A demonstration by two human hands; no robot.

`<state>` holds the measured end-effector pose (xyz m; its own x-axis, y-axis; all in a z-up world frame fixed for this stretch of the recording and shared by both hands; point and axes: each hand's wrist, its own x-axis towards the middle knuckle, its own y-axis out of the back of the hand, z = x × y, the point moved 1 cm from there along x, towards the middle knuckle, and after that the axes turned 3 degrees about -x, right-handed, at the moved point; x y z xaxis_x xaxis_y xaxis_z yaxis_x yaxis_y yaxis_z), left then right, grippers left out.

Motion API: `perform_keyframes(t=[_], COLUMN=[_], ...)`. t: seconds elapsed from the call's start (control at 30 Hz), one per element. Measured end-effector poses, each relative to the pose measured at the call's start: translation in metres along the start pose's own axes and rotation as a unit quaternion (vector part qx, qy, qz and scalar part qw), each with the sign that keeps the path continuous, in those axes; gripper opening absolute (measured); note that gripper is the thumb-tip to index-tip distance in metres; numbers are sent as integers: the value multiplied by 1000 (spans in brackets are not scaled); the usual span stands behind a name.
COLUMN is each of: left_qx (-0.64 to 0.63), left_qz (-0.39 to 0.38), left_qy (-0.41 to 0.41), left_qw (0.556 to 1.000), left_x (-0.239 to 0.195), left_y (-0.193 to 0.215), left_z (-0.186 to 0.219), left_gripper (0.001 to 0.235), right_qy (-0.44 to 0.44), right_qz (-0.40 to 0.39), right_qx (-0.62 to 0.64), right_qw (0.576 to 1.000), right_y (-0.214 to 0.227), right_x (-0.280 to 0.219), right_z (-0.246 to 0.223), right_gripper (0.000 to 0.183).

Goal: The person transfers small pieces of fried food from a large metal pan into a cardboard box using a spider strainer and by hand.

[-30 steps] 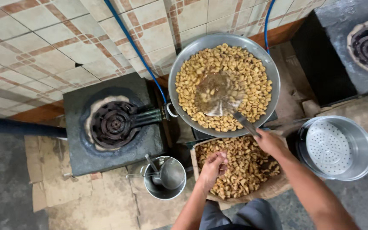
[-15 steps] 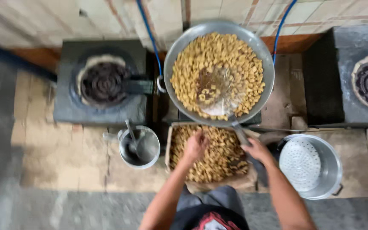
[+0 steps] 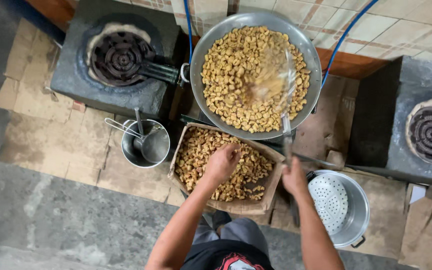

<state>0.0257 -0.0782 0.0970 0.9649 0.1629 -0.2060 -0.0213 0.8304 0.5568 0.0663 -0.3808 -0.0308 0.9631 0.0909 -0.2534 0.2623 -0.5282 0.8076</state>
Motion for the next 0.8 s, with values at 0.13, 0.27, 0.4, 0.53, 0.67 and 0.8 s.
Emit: perform_keyframes(t=[0.13, 0.27, 0.4, 0.53, 0.67, 0.8], left_qx=[-112, -202, -196, -189, -192, -165], left_qz=[3, 22, 1, -8, -24, -39], left_qy=[6, -6, 5, -6, 27, 34], left_qw=[994, 979, 981, 982, 981, 985], left_x=[5, 4, -3, -9, -12, 0], left_y=[-14, -22, -23, -12, 8, 32], left_z=[21, 29, 24, 10, -6, -5], left_gripper=[23, 21, 22, 22, 26, 27], right_qy=[-66, -142, -173, -217, -251, -233], right_qz=[34, 19, -2, -45, -99, -120], right_qx=[-83, -71, -27, 208, 423, 391], right_qw=[994, 987, 985, 953, 865, 882], right_y=[41, 38, -19, -66, -67, -36], right_x=[25, 59, 86, 92, 75, 51], right_z=[-4, -11, 3, -15, -38, -45], right_gripper=[52, 48, 38, 28, 23, 13])
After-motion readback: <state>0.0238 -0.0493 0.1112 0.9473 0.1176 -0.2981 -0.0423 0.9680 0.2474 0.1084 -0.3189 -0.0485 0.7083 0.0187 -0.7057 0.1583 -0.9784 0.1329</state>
